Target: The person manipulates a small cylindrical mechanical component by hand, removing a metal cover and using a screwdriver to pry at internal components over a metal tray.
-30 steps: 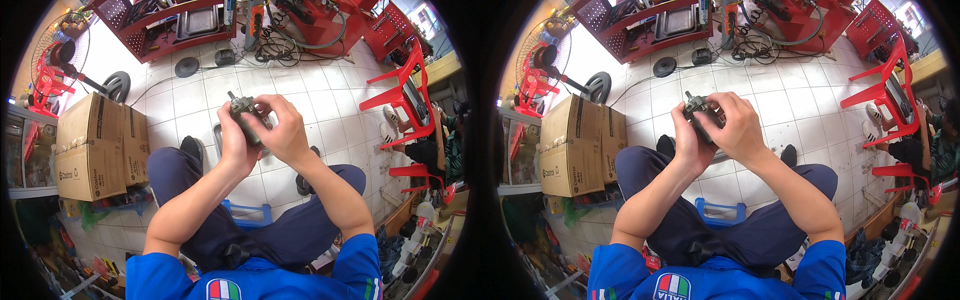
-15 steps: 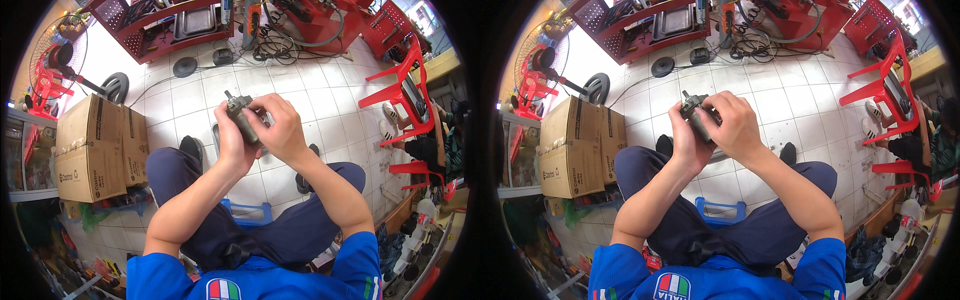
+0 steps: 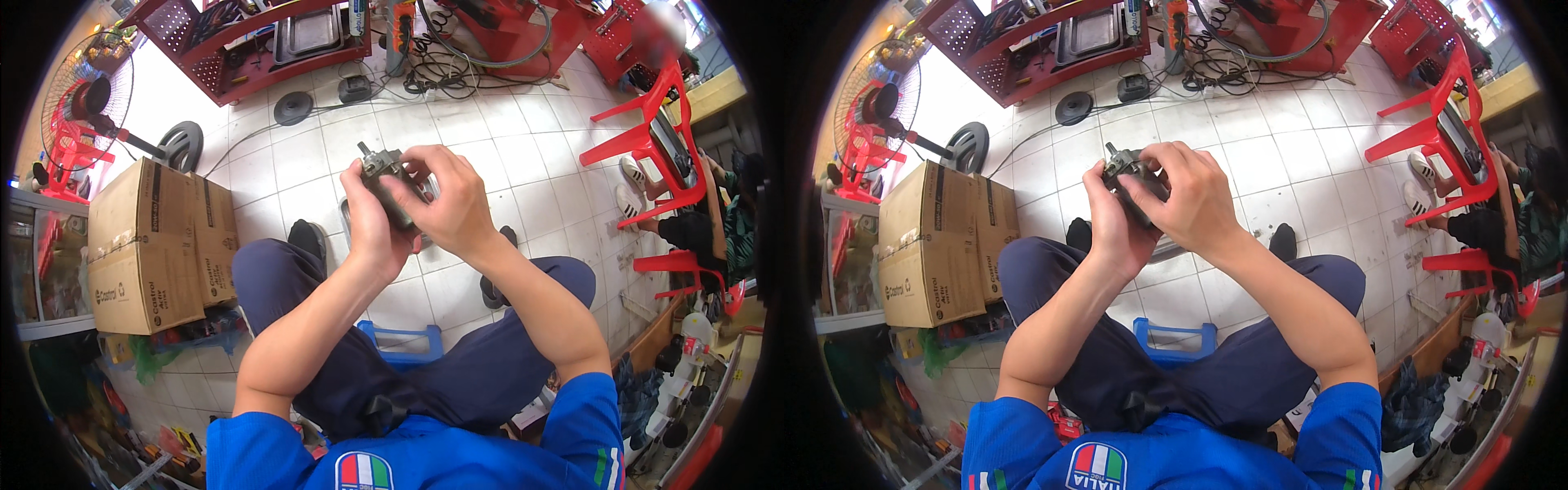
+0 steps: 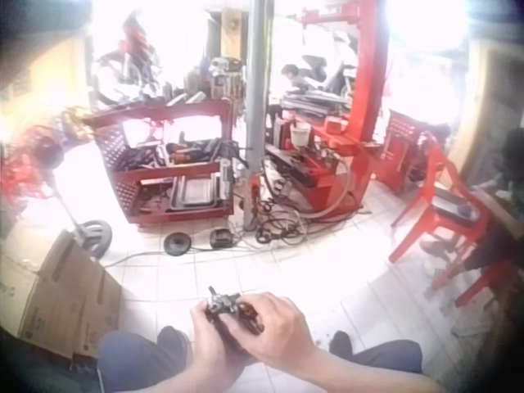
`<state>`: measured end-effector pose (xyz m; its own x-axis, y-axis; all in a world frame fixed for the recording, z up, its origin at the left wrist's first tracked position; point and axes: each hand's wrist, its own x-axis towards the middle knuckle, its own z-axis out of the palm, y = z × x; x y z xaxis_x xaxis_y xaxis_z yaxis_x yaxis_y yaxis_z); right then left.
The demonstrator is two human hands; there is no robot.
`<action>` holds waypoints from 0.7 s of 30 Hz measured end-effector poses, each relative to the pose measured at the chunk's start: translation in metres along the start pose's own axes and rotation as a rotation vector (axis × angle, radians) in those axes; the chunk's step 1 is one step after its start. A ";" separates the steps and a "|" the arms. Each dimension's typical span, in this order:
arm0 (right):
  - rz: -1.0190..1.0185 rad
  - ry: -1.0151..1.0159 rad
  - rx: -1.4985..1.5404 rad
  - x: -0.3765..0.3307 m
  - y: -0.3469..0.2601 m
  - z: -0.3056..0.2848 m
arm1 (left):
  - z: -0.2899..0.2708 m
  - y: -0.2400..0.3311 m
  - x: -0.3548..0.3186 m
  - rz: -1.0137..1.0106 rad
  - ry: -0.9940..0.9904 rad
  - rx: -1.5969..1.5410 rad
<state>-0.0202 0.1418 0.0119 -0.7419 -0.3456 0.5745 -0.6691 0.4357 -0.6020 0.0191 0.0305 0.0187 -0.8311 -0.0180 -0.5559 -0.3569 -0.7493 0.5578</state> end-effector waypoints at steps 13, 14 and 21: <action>0.422 -0.186 -0.061 -0.021 0.085 -0.003 | -0.022 0.020 -0.002 0.039 0.027 -0.163; 0.530 -0.387 -0.116 -0.025 0.097 -0.003 | -0.025 0.023 -0.006 0.036 0.019 -0.179; 0.802 -0.643 -0.393 -0.129 0.223 0.064 | -0.044 0.037 -0.013 0.009 0.060 -0.202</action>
<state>-0.0767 0.2309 -0.2319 -0.9151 -0.1623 -0.3692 -0.0072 0.9218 -0.3876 0.0356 -0.0262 0.0194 -0.8047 -0.0597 -0.5906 -0.2520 -0.8665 0.4309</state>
